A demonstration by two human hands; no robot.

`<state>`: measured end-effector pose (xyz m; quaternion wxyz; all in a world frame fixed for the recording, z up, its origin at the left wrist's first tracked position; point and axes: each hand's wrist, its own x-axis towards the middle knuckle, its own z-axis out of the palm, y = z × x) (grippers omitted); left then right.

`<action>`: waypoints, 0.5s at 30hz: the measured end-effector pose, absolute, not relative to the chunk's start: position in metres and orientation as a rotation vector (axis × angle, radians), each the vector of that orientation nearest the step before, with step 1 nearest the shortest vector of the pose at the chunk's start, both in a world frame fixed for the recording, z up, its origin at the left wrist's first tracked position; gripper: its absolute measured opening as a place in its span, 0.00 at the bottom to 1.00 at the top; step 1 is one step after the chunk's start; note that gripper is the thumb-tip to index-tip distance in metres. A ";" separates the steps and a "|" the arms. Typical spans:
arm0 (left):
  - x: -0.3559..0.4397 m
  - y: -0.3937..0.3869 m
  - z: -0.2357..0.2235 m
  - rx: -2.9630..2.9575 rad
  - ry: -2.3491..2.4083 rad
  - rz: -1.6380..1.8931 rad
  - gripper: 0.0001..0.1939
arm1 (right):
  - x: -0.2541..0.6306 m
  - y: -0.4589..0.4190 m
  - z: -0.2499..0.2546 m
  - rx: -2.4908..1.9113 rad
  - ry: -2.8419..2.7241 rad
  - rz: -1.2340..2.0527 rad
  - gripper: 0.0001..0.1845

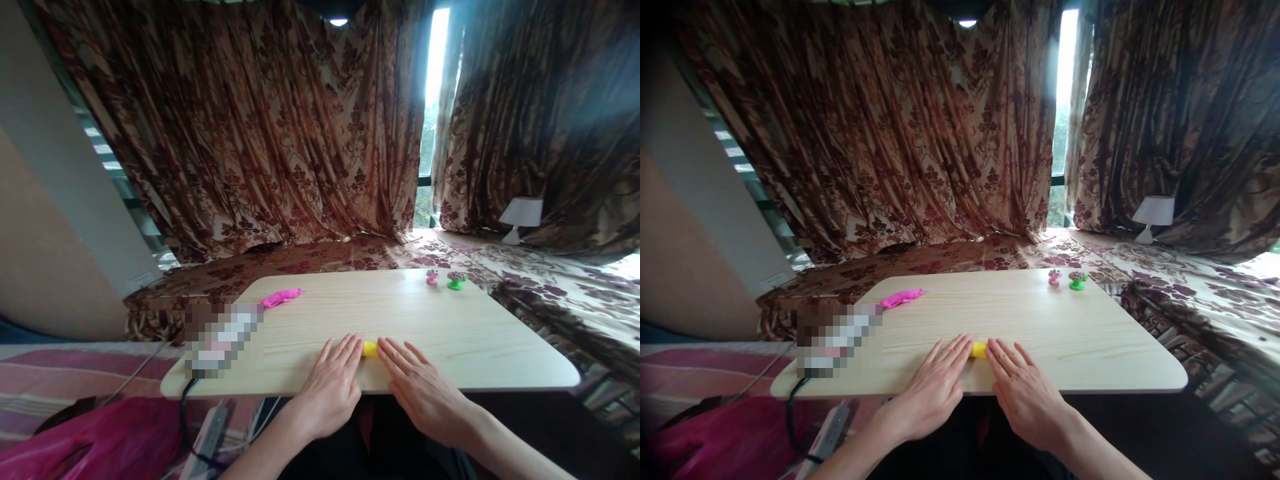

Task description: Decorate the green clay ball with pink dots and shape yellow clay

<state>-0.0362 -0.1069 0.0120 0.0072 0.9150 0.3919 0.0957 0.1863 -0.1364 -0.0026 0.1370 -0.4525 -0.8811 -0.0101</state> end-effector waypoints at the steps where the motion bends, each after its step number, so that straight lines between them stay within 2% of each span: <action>1: -0.037 -0.109 0.013 2.861 1.224 0.295 0.33 | 0.185 -0.137 -0.002 -1.319 -2.547 -0.022 0.30; 6: -0.023 -0.075 0.013 2.775 1.287 0.294 0.30 | 0.180 -0.100 0.005 -1.470 -2.482 0.053 0.29; 10: -0.008 -0.039 0.011 2.651 1.388 0.253 0.32 | 0.178 -0.063 0.006 -1.584 -2.438 0.146 0.30; 15: -0.017 -0.053 0.007 2.716 1.311 0.286 0.32 | 0.183 -0.077 -0.001 -1.450 -2.490 0.126 0.30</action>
